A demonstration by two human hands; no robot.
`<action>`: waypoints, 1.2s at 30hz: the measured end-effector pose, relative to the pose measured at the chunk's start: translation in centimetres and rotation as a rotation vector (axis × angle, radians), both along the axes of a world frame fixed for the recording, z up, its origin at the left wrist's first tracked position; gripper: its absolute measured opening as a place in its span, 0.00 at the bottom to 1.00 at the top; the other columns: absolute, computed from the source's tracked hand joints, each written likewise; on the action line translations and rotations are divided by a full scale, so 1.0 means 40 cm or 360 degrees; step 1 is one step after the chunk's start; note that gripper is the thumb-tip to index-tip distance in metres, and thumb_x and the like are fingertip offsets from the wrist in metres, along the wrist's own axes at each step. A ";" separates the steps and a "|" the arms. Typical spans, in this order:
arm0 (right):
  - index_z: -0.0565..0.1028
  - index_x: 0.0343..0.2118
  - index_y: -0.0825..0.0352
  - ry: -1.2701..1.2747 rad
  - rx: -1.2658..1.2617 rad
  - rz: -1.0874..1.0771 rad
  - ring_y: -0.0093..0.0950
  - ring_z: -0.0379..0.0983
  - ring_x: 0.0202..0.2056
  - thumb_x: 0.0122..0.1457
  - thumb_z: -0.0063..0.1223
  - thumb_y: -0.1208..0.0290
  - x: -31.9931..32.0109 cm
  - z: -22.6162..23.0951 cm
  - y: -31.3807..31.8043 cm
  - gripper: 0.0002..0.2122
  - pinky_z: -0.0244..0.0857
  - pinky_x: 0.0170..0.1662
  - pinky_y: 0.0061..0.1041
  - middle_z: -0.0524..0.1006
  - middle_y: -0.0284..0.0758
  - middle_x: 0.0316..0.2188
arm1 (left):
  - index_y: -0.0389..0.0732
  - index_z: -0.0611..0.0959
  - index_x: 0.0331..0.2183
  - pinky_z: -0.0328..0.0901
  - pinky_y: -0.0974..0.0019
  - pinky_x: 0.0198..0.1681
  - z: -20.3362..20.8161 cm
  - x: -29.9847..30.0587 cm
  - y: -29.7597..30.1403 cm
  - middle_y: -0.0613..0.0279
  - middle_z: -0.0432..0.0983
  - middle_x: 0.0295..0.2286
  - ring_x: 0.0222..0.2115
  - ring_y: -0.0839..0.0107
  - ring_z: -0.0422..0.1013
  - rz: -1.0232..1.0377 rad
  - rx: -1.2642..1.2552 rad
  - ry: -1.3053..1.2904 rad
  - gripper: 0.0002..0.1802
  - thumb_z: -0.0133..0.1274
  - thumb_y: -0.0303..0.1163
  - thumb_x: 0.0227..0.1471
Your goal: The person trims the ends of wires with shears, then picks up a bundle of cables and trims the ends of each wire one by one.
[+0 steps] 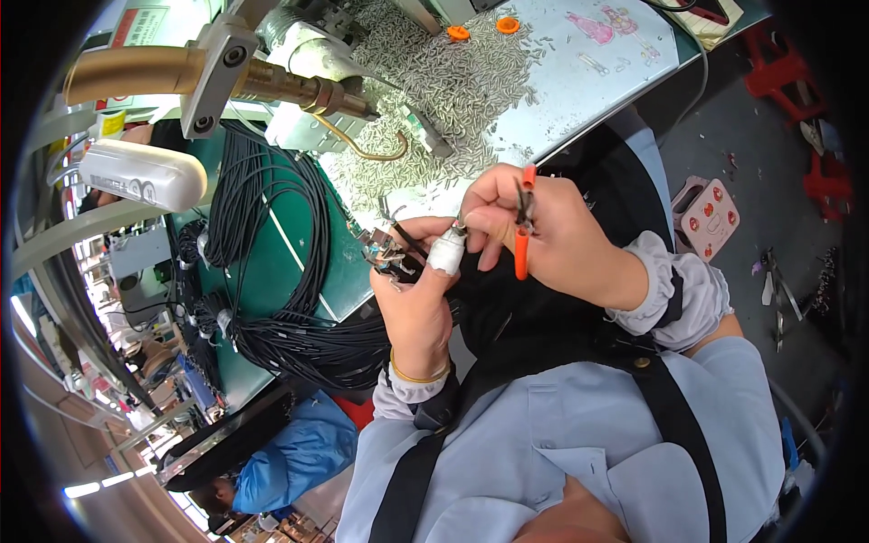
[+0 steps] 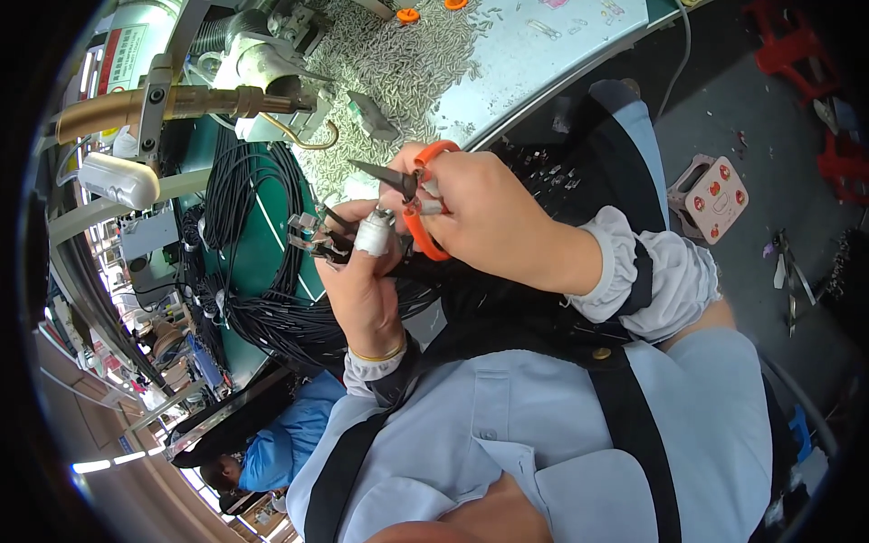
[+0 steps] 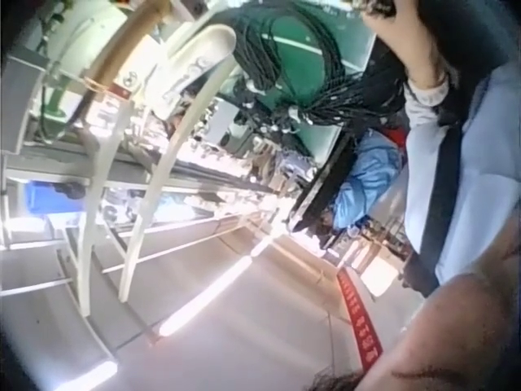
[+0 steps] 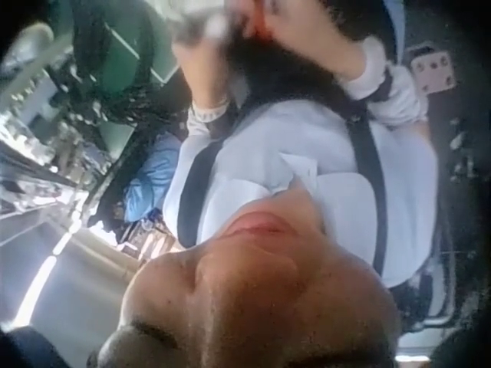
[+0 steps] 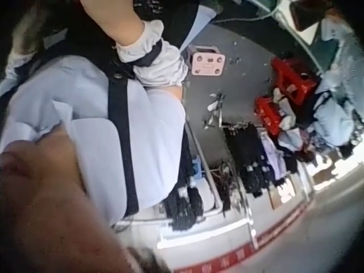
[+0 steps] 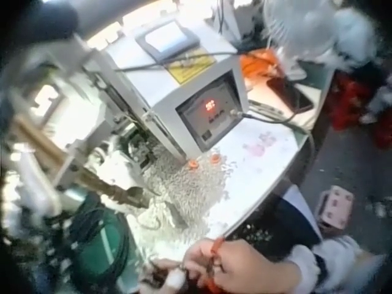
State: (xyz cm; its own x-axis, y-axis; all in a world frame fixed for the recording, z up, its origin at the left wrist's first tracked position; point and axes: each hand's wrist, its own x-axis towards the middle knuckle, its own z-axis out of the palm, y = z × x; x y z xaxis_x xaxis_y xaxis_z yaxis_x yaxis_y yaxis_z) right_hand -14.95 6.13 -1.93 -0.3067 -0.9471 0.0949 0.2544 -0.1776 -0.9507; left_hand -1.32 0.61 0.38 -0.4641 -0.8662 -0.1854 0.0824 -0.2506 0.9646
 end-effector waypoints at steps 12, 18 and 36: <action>0.68 0.17 0.68 0.1237 0.0396 0.0119 0.35 0.66 0.13 0.43 0.59 0.60 -0.010 0.010 0.047 0.16 0.59 0.17 0.26 0.67 0.35 0.09 | 0.32 0.75 0.30 0.58 0.77 0.32 0.006 0.001 0.005 0.65 0.70 0.24 0.24 0.78 0.64 0.0080 -0.0187 -0.0025 0.12 0.55 0.21 0.38; 0.67 0.17 0.70 0.1063 0.0491 0.0244 0.34 0.64 0.11 0.46 0.57 0.64 0.003 -0.018 0.037 0.15 0.58 0.17 0.26 0.67 0.38 0.09 | 0.32 0.74 0.30 0.57 0.78 0.25 -0.002 0.021 -0.037 0.65 0.69 0.22 0.20 0.79 0.62 -0.0034 0.0006 -0.0038 0.10 0.53 0.20 0.39; 0.65 0.23 0.71 0.0727 0.0291 -0.0224 0.18 0.61 0.11 0.53 0.46 0.70 -0.085 -0.006 -0.188 0.09 0.54 0.14 0.18 0.64 0.31 0.09 | 0.36 0.71 0.28 0.45 0.80 0.11 -0.008 -0.067 -0.233 0.68 0.62 0.17 0.10 0.84 0.50 -0.0208 0.0624 0.0181 0.03 0.47 0.22 0.45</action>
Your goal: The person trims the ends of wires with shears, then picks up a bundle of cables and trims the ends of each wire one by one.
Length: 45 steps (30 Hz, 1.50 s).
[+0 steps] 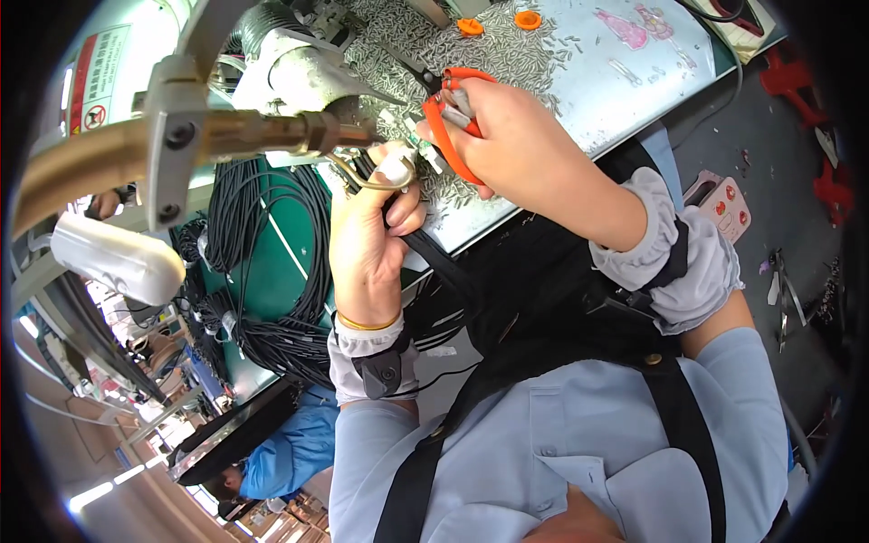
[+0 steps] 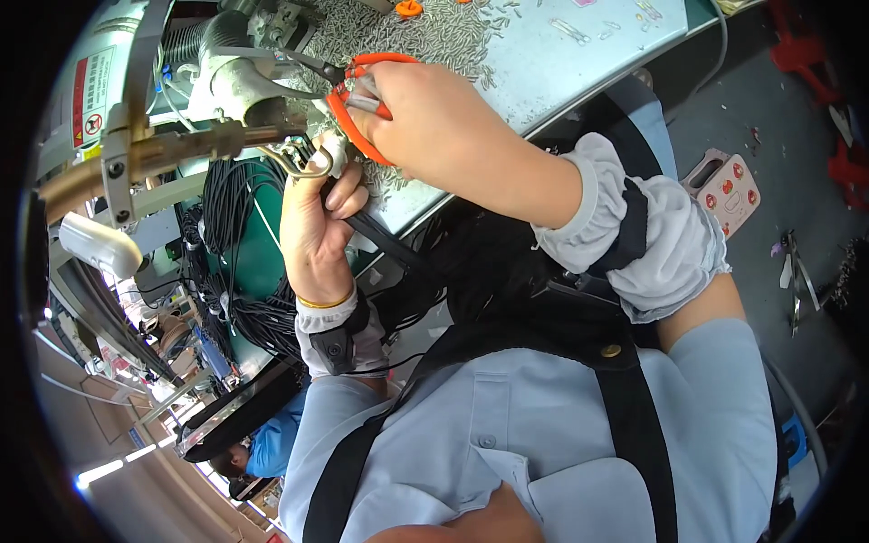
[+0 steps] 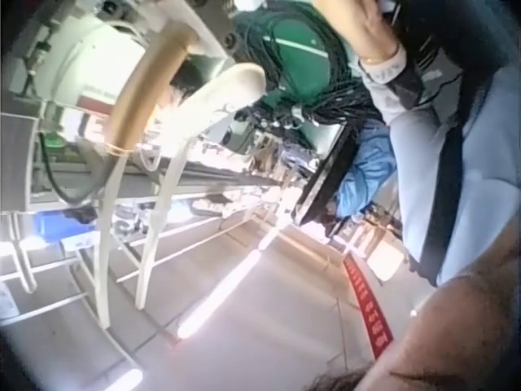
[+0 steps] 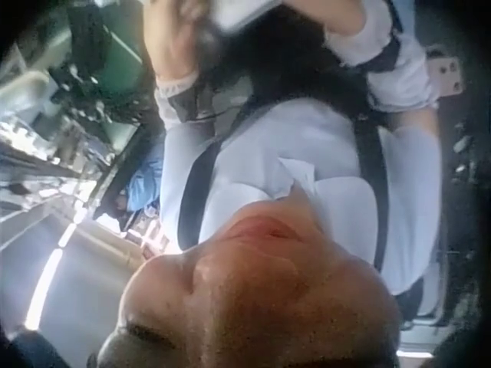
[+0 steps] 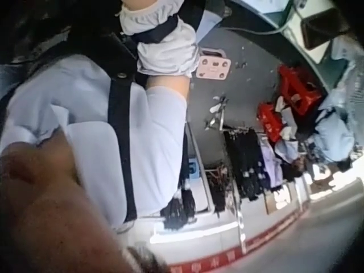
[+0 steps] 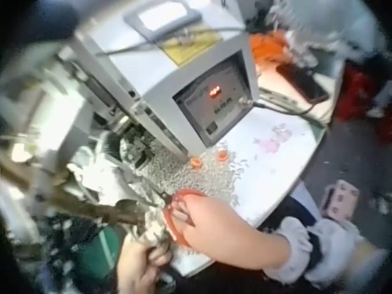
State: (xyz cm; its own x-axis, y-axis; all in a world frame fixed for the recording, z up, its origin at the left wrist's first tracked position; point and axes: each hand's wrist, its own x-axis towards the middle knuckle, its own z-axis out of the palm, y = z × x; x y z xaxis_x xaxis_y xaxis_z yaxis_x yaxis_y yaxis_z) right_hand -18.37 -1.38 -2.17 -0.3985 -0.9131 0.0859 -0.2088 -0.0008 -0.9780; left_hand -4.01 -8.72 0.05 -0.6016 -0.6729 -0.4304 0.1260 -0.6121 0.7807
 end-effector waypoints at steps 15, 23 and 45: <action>0.64 0.22 0.70 -0.0108 -0.0147 -0.0004 0.16 0.60 0.11 0.53 0.47 0.70 0.008 -0.005 -0.002 0.09 0.52 0.14 0.17 0.63 0.29 0.09 | 0.35 0.70 0.30 0.43 0.81 0.12 -0.007 0.006 0.007 0.69 0.63 0.17 0.10 0.85 0.49 0.0034 -0.0152 0.0001 0.05 0.47 0.22 0.46; 0.66 0.25 0.70 -0.0226 -0.0137 0.0120 0.14 0.58 0.12 0.54 0.47 0.70 0.013 0.004 0.040 0.08 0.53 0.15 0.17 0.64 0.27 0.12 | 0.34 0.72 0.33 0.52 0.78 0.17 0.018 0.030 0.056 0.63 0.69 0.24 0.15 0.80 0.57 -0.0001 -0.0158 0.0012 0.08 0.47 0.24 0.47; 0.68 0.20 0.71 0.0628 -0.0443 -0.0123 0.19 0.64 0.11 0.52 0.50 0.71 0.032 0.027 0.136 0.09 0.57 0.16 0.17 0.68 0.31 0.12 | 0.32 0.73 0.34 0.64 0.70 0.28 0.040 0.036 0.232 0.61 0.69 0.27 0.25 0.75 0.68 0.0027 -0.0932 -0.0653 0.14 0.45 0.12 0.40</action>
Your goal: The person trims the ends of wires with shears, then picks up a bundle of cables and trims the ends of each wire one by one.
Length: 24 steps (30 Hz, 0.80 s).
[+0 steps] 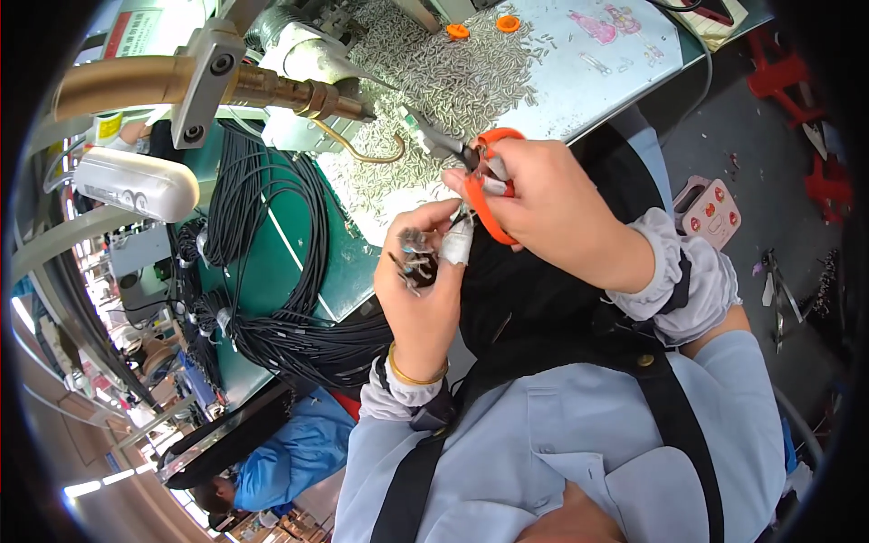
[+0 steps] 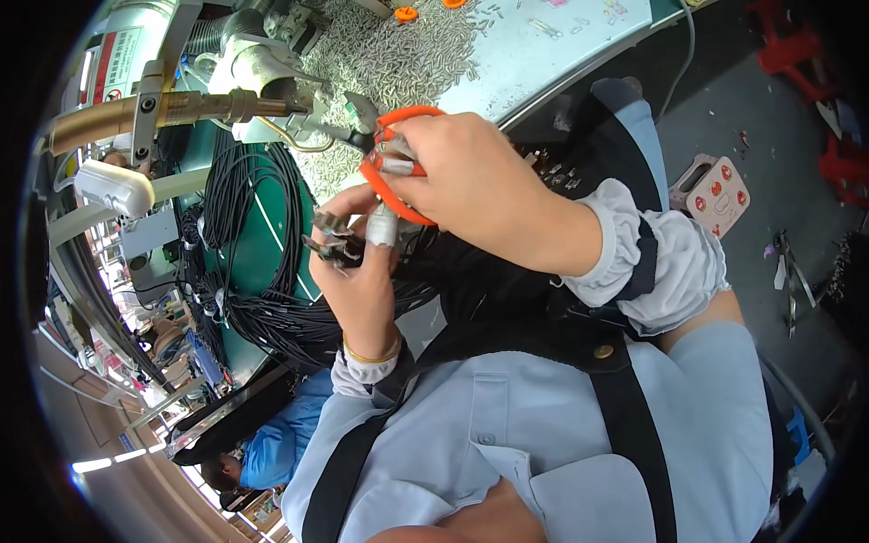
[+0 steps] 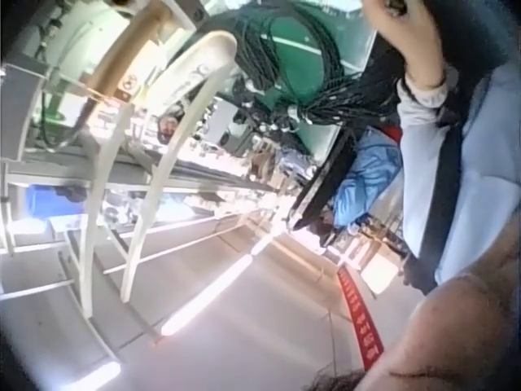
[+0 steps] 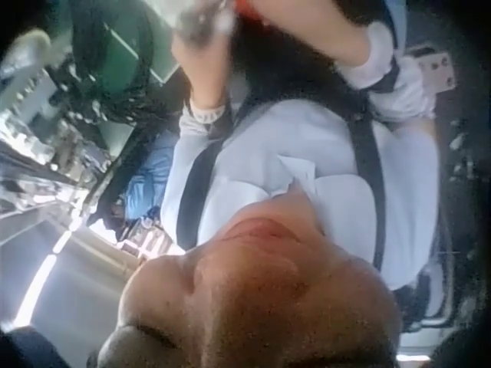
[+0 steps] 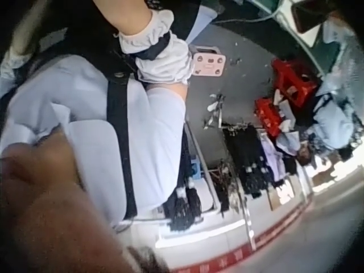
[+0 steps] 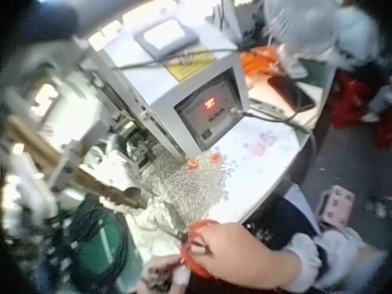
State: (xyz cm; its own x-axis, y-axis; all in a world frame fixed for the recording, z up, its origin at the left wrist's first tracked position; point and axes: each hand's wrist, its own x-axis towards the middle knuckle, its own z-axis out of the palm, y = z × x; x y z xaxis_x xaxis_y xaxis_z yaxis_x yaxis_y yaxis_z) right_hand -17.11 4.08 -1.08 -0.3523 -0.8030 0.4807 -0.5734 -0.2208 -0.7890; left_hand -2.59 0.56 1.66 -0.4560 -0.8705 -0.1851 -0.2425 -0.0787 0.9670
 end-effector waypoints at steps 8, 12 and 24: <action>0.67 0.18 0.68 -0.1799 0.1087 0.0907 0.17 0.59 0.09 0.56 0.46 0.65 -0.007 0.010 0.019 0.14 0.52 0.13 0.18 0.66 0.27 0.12 | 0.36 0.74 0.32 0.57 0.79 0.21 -0.043 0.016 -0.031 0.66 0.68 0.25 0.17 0.81 0.61 -0.0394 -0.1673 -0.0214 0.13 0.46 0.13 0.41; 0.68 0.20 0.66 -0.1949 0.0964 0.0958 0.18 0.61 0.10 0.54 0.48 0.65 0.009 -0.011 0.024 0.11 0.53 0.14 0.19 0.66 0.28 0.13 | 0.38 0.73 0.31 0.50 0.82 0.16 -0.032 0.020 -0.019 0.68 0.65 0.22 0.14 0.85 0.55 0.0024 -0.0111 0.0249 0.09 0.47 0.16 0.43; 0.73 0.42 0.56 0.0509 -0.0299 0.0420 0.21 0.62 0.13 0.42 0.56 0.70 -0.009 -0.032 0.029 0.19 0.54 0.15 0.19 0.63 0.26 0.11 | 0.36 0.71 0.32 0.41 0.80 0.11 -0.005 0.060 -0.035 0.70 0.61 0.19 0.10 0.86 0.49 -0.0064 0.0870 0.0462 0.08 0.48 0.20 0.45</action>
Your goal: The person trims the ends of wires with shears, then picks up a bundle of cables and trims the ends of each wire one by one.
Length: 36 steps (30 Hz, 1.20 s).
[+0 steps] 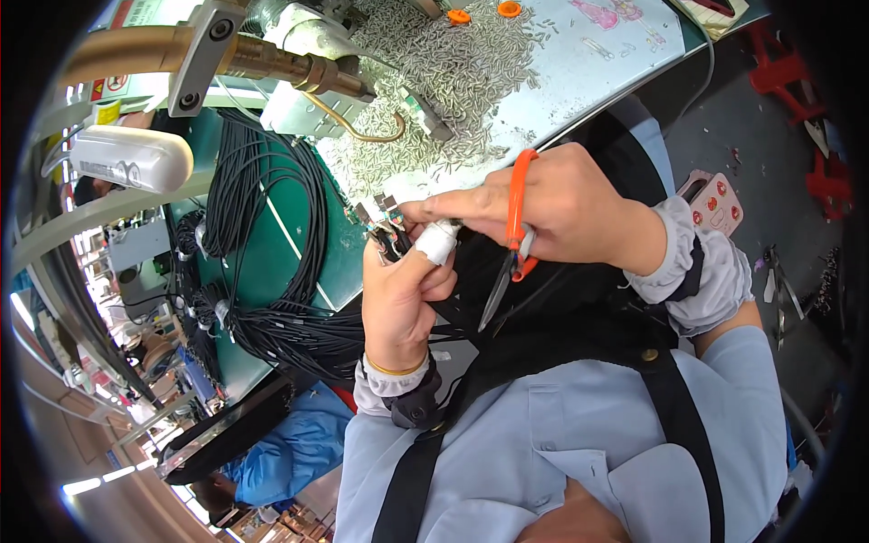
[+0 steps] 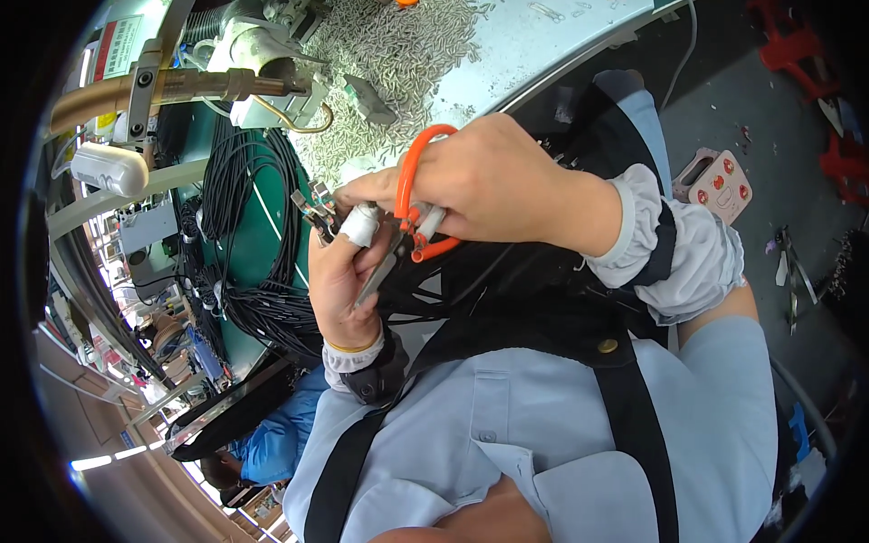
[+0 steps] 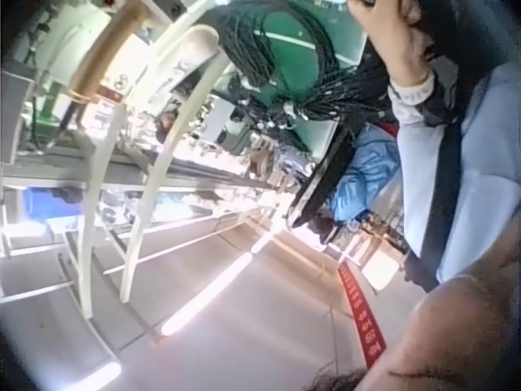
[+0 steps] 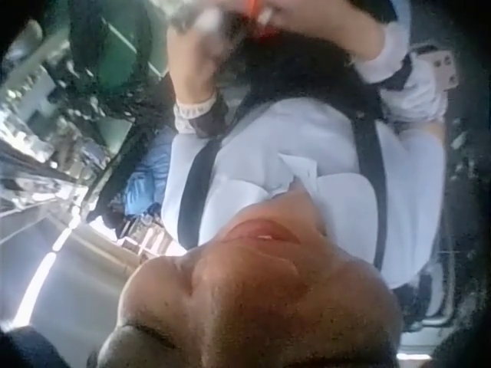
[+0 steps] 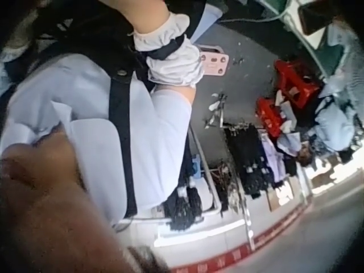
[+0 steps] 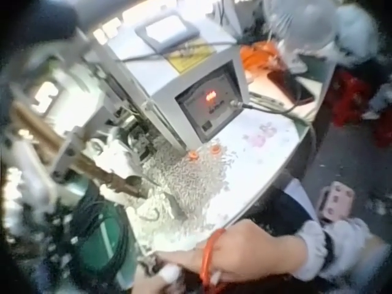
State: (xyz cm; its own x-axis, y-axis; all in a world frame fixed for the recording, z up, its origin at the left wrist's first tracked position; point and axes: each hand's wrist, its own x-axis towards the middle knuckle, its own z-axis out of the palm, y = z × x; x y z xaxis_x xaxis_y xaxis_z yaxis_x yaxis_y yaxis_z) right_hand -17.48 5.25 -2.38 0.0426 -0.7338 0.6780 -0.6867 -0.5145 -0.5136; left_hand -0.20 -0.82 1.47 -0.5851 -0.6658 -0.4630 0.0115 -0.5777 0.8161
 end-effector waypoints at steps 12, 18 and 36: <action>0.72 0.30 0.68 -0.0022 -0.0058 -0.0319 0.20 0.65 0.13 0.48 0.51 0.75 0.053 -0.016 0.024 0.06 0.59 0.18 0.16 0.68 0.28 0.13 | 0.33 0.72 0.34 0.49 0.82 0.16 -0.056 -0.026 0.051 0.66 0.68 0.23 0.14 0.86 0.57 0.0153 -0.1678 -0.0361 0.11 0.50 0.19 0.43; 0.68 0.31 0.72 -0.1929 0.0914 0.0319 0.18 0.68 0.18 0.54 0.47 0.73 0.069 0.018 0.031 0.07 0.62 0.20 0.16 0.72 0.33 0.21 | 0.33 0.74 0.31 0.52 0.84 0.19 -0.019 -0.028 0.058 0.66 0.70 0.23 0.17 0.86 0.60 0.0335 -0.0876 -0.0223 0.08 0.51 0.20 0.42; 0.67 0.19 0.70 -0.0684 0.1061 0.0058 0.21 0.65 0.11 0.49 0.54 0.67 0.054 -0.021 0.048 0.12 0.54 0.15 0.21 0.67 0.32 0.10 | 0.33 0.76 0.30 0.51 0.83 0.16 -0.017 -0.028 0.026 0.65 0.70 0.24 0.16 0.84 0.60 0.0350 -0.0969 -0.0314 0.08 0.50 0.19 0.42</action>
State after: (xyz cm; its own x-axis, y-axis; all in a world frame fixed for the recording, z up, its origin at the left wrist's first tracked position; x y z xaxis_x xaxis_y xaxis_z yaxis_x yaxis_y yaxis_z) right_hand -15.32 7.17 -3.20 -0.0910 -0.9941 0.0587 -0.3472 -0.0236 -0.9375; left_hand -1.34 0.20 0.80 -0.3489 -0.9357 -0.0521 -0.1064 -0.0157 0.9942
